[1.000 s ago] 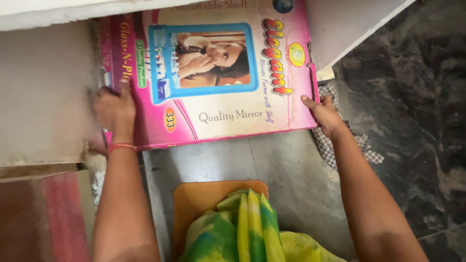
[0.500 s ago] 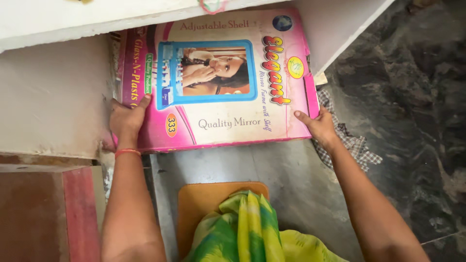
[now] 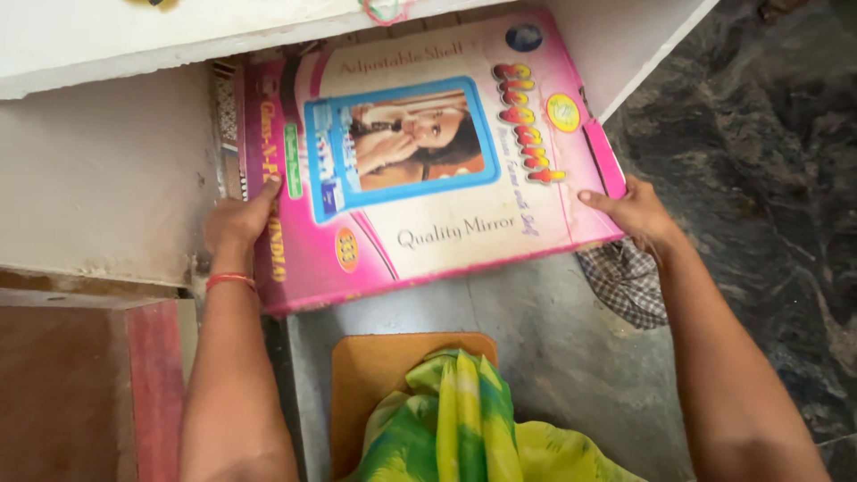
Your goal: The person removes items from a white shelf, including a dark blue cloth, a green butterfly-patterned cloth, a white bag, a yellow bag, and a light bulb with cord. They wipe the shelf with a checkered cloth, then place the items back onto the shelf. The person also handles a pink box labeled 'Quality Mirror' and wipes the lower shelf area.
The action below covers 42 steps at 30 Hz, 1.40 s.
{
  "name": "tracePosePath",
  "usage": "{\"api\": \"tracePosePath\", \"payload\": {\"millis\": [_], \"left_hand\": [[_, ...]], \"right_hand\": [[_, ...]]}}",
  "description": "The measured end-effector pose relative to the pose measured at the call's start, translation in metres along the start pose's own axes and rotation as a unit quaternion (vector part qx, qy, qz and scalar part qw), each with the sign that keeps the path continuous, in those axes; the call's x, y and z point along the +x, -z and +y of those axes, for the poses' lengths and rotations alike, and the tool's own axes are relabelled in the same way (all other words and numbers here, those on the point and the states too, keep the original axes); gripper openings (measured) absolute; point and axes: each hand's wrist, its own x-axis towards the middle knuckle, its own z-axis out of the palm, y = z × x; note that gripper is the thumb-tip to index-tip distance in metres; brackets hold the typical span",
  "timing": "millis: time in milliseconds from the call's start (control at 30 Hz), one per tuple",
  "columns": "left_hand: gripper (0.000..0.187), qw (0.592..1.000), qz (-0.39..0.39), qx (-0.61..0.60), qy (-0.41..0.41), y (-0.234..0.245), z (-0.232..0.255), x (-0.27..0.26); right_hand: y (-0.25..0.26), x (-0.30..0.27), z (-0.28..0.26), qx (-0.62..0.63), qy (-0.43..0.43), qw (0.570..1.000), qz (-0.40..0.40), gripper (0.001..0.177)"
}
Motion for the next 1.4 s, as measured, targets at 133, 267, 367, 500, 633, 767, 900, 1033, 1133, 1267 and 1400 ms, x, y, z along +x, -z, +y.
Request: {"api": "tracePosePath", "payload": {"millis": [133, 267, 367, 500, 633, 767, 900, 1033, 1133, 1267, 1400], "left_hand": [[0.112, 0.999, -0.027, 0.017, -0.018, -0.023, -0.017, 0.014], [0.114, 0.997, 0.005, -0.072, 0.034, -0.051, -0.035, 0.019], [0.115, 0.996, 0.073, -0.037, 0.015, -0.055, -0.042, 0.014], [0.106, 0.991, 0.099, -0.065, -0.055, -0.051, -0.053, -0.016], [0.104, 0.991, 0.012, -0.123, -0.058, -0.028, -0.05, -0.038], [0.103, 0.989, -0.018, -0.145, -0.02, -0.023, -0.06, -0.036], [0.107, 0.973, -0.072, -0.217, 0.0, -0.042, -0.08, -0.027], [0.107, 0.958, -0.164, -0.231, -0.042, -0.054, -0.103, -0.035], [0.109, 0.954, -0.229, -0.193, 0.018, -0.05, -0.114, -0.064], [0.111, 0.949, -0.287, -0.103, 0.077, -0.036, -0.124, -0.107], [0.108, 0.905, -0.422, -0.024, 0.05, -0.046, -0.127, -0.134]], "right_hand": [[0.012, -0.02, 0.02, -0.006, -0.017, 1.0, -0.013, 0.06], [0.009, -0.051, 0.043, -0.029, -0.053, 0.997, -0.04, 0.067], [0.009, -0.074, 0.048, -0.019, -0.099, 0.993, -0.063, 0.071], [0.004, -0.097, 0.036, 0.103, -0.153, 0.979, -0.082, 0.071], [0.01, -0.107, 0.014, 0.08, -0.158, 0.98, -0.09, 0.067], [0.019, -0.115, -0.003, 0.068, -0.14, 0.986, -0.063, 0.06], [0.034, -0.132, -0.001, 0.034, -0.141, 0.988, -0.05, 0.059], [0.05, -0.152, 0.01, 0.002, -0.102, 0.992, -0.07, 0.061], [0.069, -0.171, 0.022, -0.026, -0.123, 0.991, -0.048, 0.061], [0.09, -0.196, 0.034, -0.054, -0.136, 0.988, -0.048, 0.061], [0.118, -0.237, 0.058, -0.075, -0.165, 0.983, -0.02, 0.064]]}}
